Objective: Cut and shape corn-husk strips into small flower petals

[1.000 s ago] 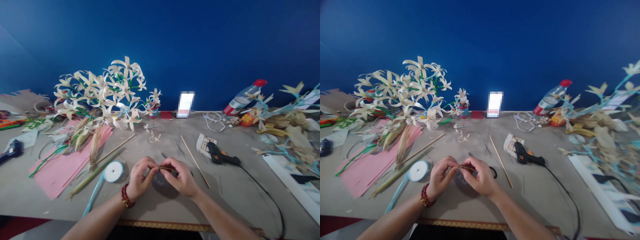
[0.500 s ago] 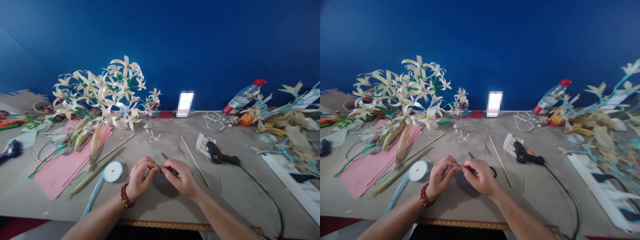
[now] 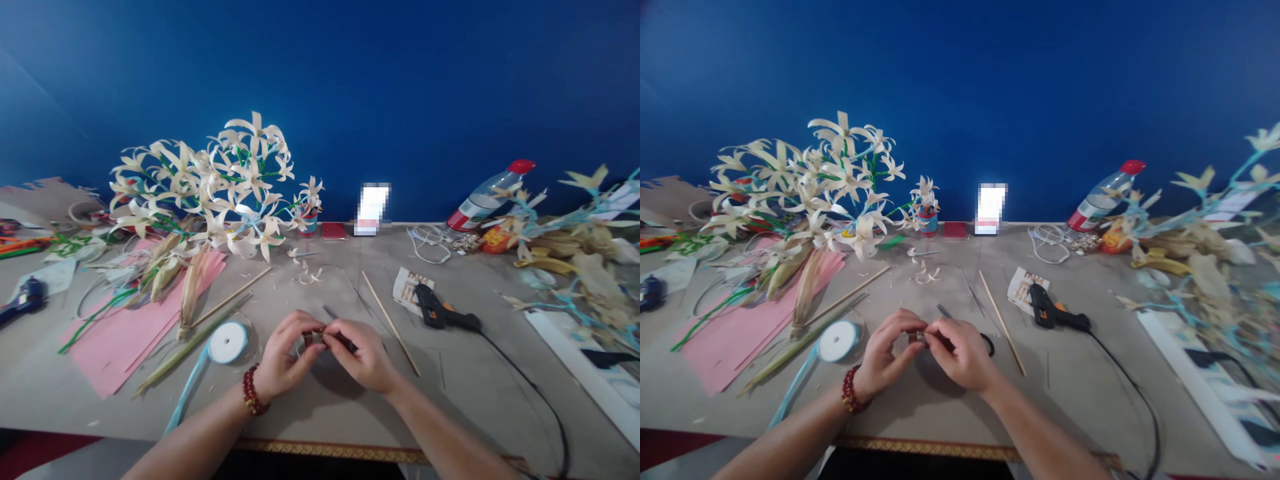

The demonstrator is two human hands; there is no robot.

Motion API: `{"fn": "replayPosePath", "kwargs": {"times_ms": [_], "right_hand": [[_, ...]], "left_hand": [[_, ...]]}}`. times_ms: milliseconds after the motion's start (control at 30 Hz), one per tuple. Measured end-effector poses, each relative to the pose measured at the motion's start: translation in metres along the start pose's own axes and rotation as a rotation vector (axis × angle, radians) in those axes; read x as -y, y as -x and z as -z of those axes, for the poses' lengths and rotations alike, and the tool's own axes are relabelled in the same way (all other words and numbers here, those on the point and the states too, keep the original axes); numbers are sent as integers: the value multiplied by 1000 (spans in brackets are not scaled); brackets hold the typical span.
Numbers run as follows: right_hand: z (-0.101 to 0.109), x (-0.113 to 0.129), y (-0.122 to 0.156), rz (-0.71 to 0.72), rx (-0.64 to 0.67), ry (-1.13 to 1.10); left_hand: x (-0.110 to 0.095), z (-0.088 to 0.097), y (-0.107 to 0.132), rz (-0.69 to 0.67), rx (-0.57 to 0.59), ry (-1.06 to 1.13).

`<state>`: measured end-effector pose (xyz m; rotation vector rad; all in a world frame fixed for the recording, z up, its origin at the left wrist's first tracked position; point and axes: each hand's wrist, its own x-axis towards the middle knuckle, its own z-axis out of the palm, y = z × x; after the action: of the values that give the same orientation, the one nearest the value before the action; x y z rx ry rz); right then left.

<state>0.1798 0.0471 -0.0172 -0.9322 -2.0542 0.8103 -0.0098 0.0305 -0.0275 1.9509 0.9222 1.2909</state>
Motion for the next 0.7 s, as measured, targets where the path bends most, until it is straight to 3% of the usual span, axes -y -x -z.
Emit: {"fn": "replayPosePath", "kwargs": {"times_ms": [267, 700], "right_hand": [[-4, -1, 3, -13, -7, 107], [-2, -2, 4, 115, -75, 60]], "left_hand": [[7, -2, 2, -29, -65, -97], [2, 0, 0, -14, -95, -130]]}}
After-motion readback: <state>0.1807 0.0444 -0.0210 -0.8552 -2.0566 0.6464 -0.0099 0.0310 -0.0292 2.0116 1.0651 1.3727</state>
